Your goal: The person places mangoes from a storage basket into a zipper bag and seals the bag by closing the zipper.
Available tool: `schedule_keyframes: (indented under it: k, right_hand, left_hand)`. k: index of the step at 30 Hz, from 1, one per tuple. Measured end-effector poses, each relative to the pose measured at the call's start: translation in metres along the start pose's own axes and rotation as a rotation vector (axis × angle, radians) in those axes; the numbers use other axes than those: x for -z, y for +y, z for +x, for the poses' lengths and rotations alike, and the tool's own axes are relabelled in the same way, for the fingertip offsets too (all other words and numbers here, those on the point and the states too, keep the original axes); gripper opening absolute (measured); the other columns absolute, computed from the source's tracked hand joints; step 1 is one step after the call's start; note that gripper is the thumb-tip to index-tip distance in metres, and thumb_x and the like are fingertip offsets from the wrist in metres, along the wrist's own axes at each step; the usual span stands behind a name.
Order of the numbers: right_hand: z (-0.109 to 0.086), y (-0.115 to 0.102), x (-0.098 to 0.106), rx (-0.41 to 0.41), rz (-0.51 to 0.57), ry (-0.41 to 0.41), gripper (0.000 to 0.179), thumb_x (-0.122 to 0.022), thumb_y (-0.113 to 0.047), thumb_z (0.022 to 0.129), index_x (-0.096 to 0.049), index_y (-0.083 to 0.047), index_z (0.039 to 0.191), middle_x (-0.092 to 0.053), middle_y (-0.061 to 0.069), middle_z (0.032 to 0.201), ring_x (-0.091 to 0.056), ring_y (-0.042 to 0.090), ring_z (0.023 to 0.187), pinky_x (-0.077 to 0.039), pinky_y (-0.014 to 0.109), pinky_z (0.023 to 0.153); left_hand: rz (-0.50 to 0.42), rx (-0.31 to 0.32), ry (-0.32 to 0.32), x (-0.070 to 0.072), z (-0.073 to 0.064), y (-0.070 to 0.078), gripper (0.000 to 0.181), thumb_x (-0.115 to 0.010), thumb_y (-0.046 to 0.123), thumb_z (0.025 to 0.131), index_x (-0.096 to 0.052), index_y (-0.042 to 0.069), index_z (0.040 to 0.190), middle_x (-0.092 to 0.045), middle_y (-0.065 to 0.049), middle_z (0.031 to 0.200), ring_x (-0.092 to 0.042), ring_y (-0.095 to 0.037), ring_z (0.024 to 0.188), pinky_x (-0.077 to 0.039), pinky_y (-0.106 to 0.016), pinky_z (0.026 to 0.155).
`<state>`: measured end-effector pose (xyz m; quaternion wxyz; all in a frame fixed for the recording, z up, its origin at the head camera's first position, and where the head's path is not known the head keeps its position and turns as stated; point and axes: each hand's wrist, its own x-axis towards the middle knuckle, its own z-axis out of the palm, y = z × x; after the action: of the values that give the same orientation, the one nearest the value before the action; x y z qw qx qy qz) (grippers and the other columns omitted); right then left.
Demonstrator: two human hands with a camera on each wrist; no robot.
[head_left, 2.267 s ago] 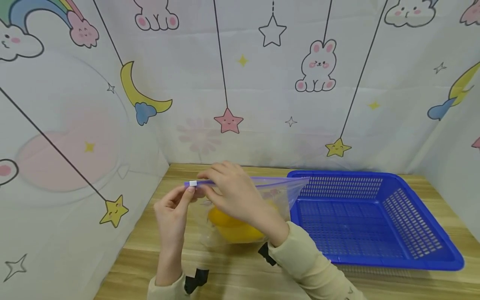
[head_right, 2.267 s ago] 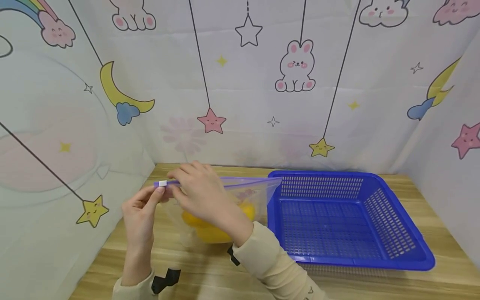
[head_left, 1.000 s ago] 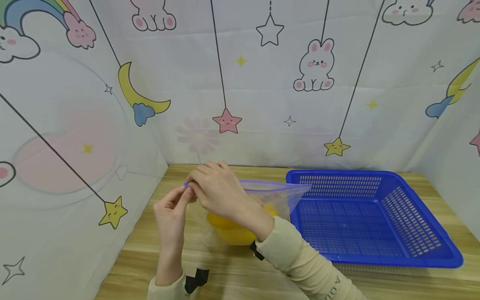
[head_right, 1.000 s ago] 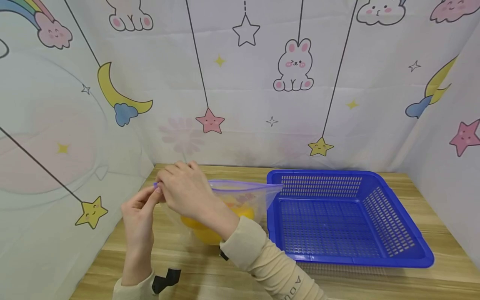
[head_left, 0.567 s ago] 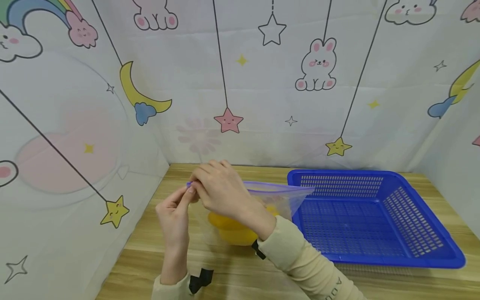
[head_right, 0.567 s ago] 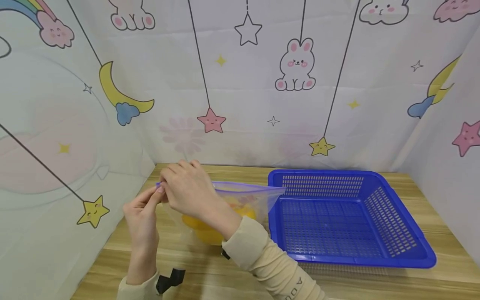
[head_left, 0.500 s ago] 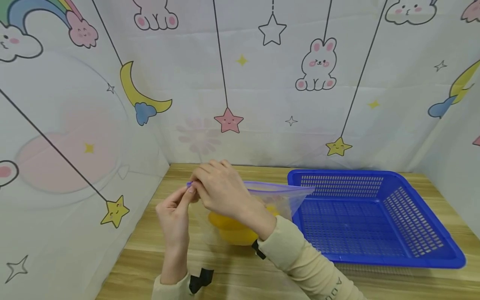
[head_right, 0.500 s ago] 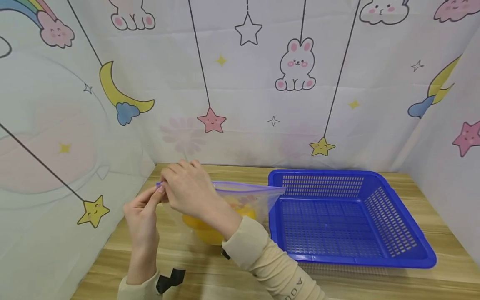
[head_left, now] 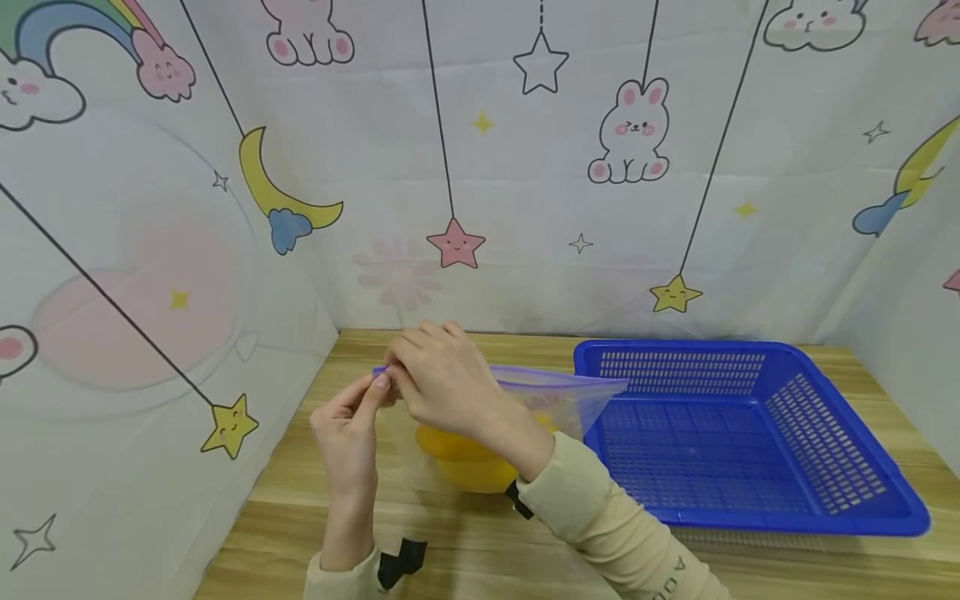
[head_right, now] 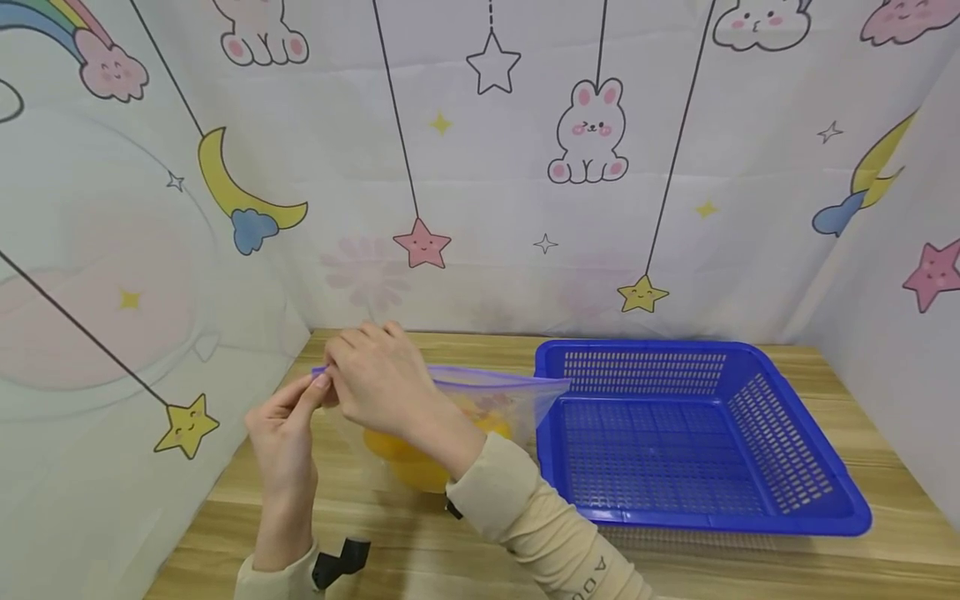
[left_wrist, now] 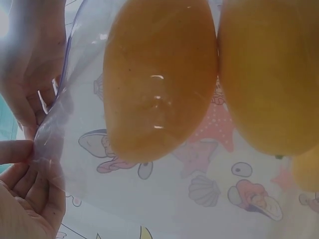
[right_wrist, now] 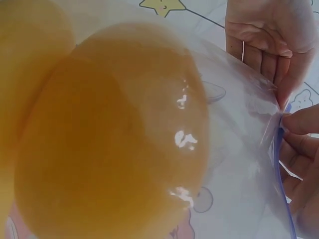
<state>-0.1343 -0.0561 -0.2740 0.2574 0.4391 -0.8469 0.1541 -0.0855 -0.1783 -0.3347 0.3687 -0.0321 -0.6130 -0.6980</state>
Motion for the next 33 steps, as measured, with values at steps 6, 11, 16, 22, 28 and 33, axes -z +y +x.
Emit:
schedule_keyframes:
  k: [6,11,16,22,28,33]
  right_hand:
    - [-0.002,0.002,0.000,-0.005,-0.016,-0.020,0.010,-0.056,-0.022,0.095,-0.065,-0.019,0.093,-0.068,-0.008,0.094,-0.058,0.012,0.085,-0.043,0.025,0.074]
    - [-0.004,0.004,0.001,-0.015,-0.020,-0.032,0.010,-0.056,-0.023,0.095,-0.065,-0.019,0.094,-0.068,-0.008,0.096,-0.058,0.012,0.088,-0.045,0.026,0.077]
    - [-0.005,0.006,0.002,-0.016,-0.033,-0.028,0.010,-0.056,-0.021,0.095,-0.065,-0.019,0.094,-0.068,-0.007,0.096,-0.059,0.012,0.087,-0.045,0.026,0.077]
    - [-0.007,0.007,0.002,-0.018,-0.042,-0.030,0.011,-0.055,-0.022,0.095,-0.065,-0.019,0.094,-0.068,-0.008,0.095,-0.059,0.011,0.087,-0.045,0.026,0.078]
    - [-0.008,0.009,0.003,-0.015,-0.048,-0.014,0.010,-0.056,-0.022,0.095,-0.066,-0.019,0.094,-0.068,-0.007,0.095,-0.059,0.011,0.087,-0.045,0.026,0.077]
    - [-0.010,0.011,0.003,-0.012,-0.047,-0.001,0.010,-0.057,-0.022,0.095,-0.066,-0.019,0.093,-0.068,-0.007,0.093,-0.059,0.012,0.086,-0.045,0.026,0.076]
  left_hand:
    - [0.018,0.001,0.017,0.001,0.000,0.000,0.025,-0.065,0.005,0.090,-0.067,-0.020,0.092,-0.075,0.006,0.077,-0.069,-0.006,0.066,-0.056,-0.018,0.063]
    - [0.036,0.009,0.028,0.001,0.000,0.000,0.024,-0.065,0.005,0.090,-0.067,-0.019,0.092,-0.075,0.005,0.075,-0.068,-0.006,0.063,-0.055,-0.017,0.061]
    - [0.022,-0.007,0.024,0.001,0.000,-0.001,0.025,-0.064,0.004,0.090,-0.067,-0.020,0.092,-0.075,0.005,0.074,-0.067,-0.006,0.062,-0.054,-0.017,0.061]
    - [0.015,-0.016,0.027,0.001,0.000,-0.001,0.025,-0.064,0.004,0.090,-0.066,-0.021,0.092,-0.074,0.005,0.074,-0.067,-0.007,0.062,-0.055,-0.017,0.061]
    - [-0.003,-0.027,0.011,0.000,0.000,-0.002,0.025,-0.064,0.004,0.090,-0.066,-0.021,0.091,-0.075,0.004,0.073,-0.069,-0.008,0.062,-0.055,-0.018,0.060]
    - [-0.026,-0.037,-0.002,0.000,0.000,-0.003,0.025,-0.063,0.003,0.091,-0.066,-0.021,0.090,-0.075,0.001,0.074,-0.070,-0.010,0.064,-0.055,-0.018,0.060]
